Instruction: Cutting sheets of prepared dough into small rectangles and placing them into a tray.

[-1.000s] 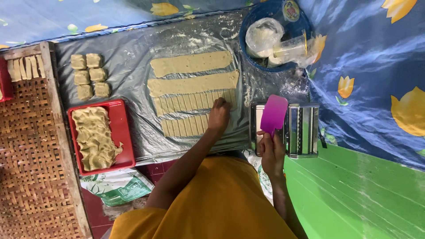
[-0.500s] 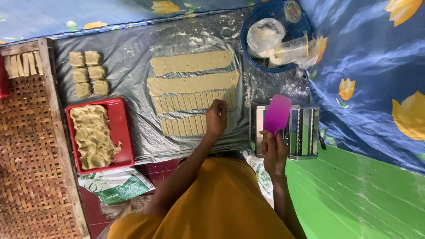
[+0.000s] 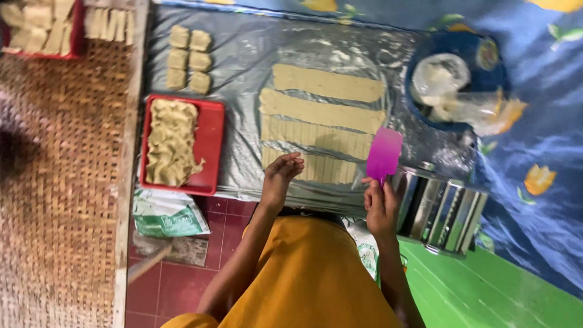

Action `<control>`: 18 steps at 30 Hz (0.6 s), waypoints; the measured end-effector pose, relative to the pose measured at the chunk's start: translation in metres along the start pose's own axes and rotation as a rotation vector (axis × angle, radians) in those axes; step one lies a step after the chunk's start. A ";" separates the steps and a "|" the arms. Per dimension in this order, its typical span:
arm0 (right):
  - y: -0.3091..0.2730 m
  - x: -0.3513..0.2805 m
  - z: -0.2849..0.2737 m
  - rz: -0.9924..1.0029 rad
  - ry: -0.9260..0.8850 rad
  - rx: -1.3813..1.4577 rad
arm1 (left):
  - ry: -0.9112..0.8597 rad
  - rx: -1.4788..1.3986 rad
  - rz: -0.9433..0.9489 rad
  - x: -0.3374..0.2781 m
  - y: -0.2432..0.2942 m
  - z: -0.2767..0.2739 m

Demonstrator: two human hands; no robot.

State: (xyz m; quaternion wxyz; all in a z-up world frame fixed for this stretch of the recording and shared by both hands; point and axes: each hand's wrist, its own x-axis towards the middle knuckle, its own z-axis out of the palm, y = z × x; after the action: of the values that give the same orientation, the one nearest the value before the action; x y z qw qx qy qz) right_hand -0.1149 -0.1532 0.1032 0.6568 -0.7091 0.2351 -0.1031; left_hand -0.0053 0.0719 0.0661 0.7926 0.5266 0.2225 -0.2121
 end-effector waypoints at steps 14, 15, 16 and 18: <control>-0.048 -0.015 0.153 -0.040 -0.305 -0.237 | 0.135 -0.070 0.409 -0.010 0.080 -0.150; -0.051 -0.020 0.163 -0.043 -0.316 -0.243 | 0.149 -0.013 0.439 -0.007 0.084 -0.162; -0.051 -0.024 0.173 -0.046 -0.320 -0.245 | 0.152 -0.018 0.442 -0.013 0.100 -0.172; -0.051 -0.031 0.191 -0.077 -0.345 -0.265 | 0.223 0.315 0.465 -0.024 0.132 -0.189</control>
State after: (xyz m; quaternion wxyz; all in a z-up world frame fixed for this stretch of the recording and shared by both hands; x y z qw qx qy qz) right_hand -0.0446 0.0316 0.1358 0.5841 -0.8046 0.1035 0.0266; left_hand 0.0258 0.2967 0.1121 0.6990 0.7001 0.1461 0.0025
